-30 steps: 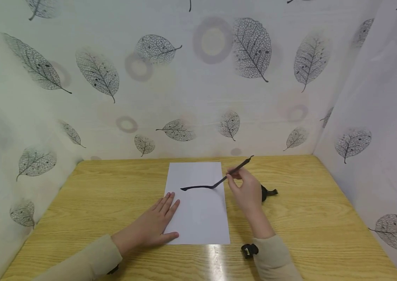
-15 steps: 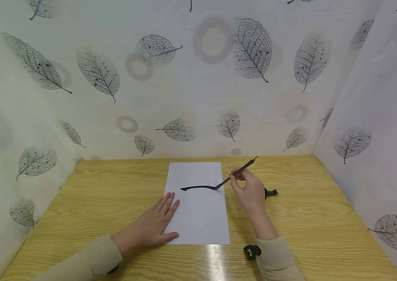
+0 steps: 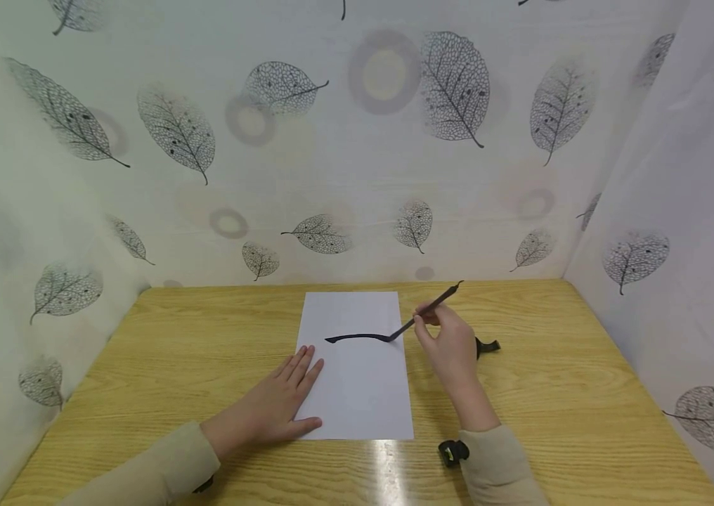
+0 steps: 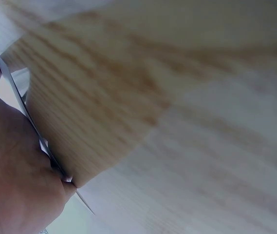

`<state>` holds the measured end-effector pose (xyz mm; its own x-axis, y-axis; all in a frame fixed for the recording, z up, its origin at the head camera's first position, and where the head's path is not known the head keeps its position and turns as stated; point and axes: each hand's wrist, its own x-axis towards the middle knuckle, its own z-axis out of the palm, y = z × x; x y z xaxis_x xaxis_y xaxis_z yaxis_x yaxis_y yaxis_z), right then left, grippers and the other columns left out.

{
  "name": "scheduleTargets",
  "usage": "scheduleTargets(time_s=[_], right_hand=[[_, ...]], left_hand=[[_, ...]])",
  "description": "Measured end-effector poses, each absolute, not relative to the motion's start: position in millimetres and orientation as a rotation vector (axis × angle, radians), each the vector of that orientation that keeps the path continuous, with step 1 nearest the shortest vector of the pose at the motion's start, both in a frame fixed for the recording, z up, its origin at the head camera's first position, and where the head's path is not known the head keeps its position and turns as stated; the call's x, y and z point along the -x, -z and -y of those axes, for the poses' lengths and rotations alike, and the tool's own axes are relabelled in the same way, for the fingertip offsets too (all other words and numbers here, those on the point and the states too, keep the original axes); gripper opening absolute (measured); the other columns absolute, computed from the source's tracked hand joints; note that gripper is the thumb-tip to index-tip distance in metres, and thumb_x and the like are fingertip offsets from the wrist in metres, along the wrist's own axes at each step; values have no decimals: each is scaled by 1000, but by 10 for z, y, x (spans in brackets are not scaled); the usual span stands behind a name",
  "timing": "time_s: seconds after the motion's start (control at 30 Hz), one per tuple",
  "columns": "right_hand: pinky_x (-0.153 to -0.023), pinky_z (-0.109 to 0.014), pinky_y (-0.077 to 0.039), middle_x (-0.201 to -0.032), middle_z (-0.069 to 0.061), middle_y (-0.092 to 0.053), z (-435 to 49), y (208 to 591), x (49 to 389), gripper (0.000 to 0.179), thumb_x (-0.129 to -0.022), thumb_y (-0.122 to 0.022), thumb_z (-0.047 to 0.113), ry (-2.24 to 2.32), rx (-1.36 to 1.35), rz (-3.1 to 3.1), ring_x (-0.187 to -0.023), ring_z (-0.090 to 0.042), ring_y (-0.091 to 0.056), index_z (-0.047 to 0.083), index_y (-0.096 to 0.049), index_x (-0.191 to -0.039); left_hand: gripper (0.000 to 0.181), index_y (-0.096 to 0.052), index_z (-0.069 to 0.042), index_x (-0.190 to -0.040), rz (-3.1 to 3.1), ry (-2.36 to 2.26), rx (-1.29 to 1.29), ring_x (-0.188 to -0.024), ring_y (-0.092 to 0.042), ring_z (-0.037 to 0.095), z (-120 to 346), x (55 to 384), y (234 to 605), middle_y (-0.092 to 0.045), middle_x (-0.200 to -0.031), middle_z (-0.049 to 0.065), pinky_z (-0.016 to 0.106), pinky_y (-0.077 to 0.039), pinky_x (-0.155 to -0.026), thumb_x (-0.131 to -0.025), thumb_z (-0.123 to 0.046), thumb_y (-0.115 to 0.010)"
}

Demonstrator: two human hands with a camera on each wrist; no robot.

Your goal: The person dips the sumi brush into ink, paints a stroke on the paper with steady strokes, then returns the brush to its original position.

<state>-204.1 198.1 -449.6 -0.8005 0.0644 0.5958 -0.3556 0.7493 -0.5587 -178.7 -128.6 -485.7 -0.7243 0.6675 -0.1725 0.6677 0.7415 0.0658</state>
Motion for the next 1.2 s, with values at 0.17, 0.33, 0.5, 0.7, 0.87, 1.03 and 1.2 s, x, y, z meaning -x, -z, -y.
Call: scheduleTargets(time_s=[0.17,0.33,0.5,0.7,0.87,1.03,1.2], right_hand=[[-52,-20,-47,-96,-14,-80,-1984,4496,2048,9,-95,-77,4,-917,-206,2354,-84,-32,-79,4,-76,-104],[-59,-36,-58,-96,-13,-80,-1973,4491,2056,8,-95,-78,5,-891,-221,2348,-84,-31,-79,4,-76,-103],[-73,-52,-63,-96,-15,-80,-1945,4468,2072,10,-94,-78,4,-874,-264,2326,-84,-31,-79,2,-76,-103],[-77,-53,-63,-97,-14,-80,-1905,4444,2073,11,-93,-78,2,-876,-291,2308,-85,-31,-79,2,-76,-103],[-78,-51,-63,-97,-14,-80,-1869,4421,2064,11,-92,-78,1,-880,-305,2307,-86,-31,-79,2,-76,-103],[-78,-51,-63,-96,-14,-80,-1839,4397,2055,11,-91,-78,-1,-888,-312,2297,-85,-32,-79,1,-76,-102],[-77,-52,-63,-95,-13,-81,-1816,4375,2054,12,-91,-78,-2,-898,-326,2273,-85,-32,-79,1,-76,-102]], left_hand=[[97,-19,-1,-169,-2759,3,-1070,-166,-12,40,1286,1787,4859,-10,-176,27,50,-24,-134,-104,-70,-43],[97,-19,-1,-169,-2759,4,-1074,-166,-12,41,1285,1787,4852,-10,-176,27,50,-24,-134,-105,-70,-43],[97,-18,-1,-169,-2759,3,-1072,-166,-11,40,1289,1795,4861,-9,-177,27,50,-24,-135,-105,-70,-43],[97,-18,-2,-169,-2765,8,-1074,-166,-12,40,1290,1799,4863,-9,-177,26,49,-24,-135,-105,-70,-42],[97,-18,-2,-169,-2761,3,-1069,-166,-12,40,1291,1795,4863,-9,-177,26,49,-24,-135,-104,-70,-42],[98,-17,-3,-170,-2758,9,-1063,-166,-11,39,1291,1797,4871,-8,-177,26,49,-23,-135,-104,-71,-41],[97,-17,-3,-170,-2758,12,-1066,-166,-11,39,1293,1797,4881,-8,-177,26,49,-23,-135,-105,-71,-41]])
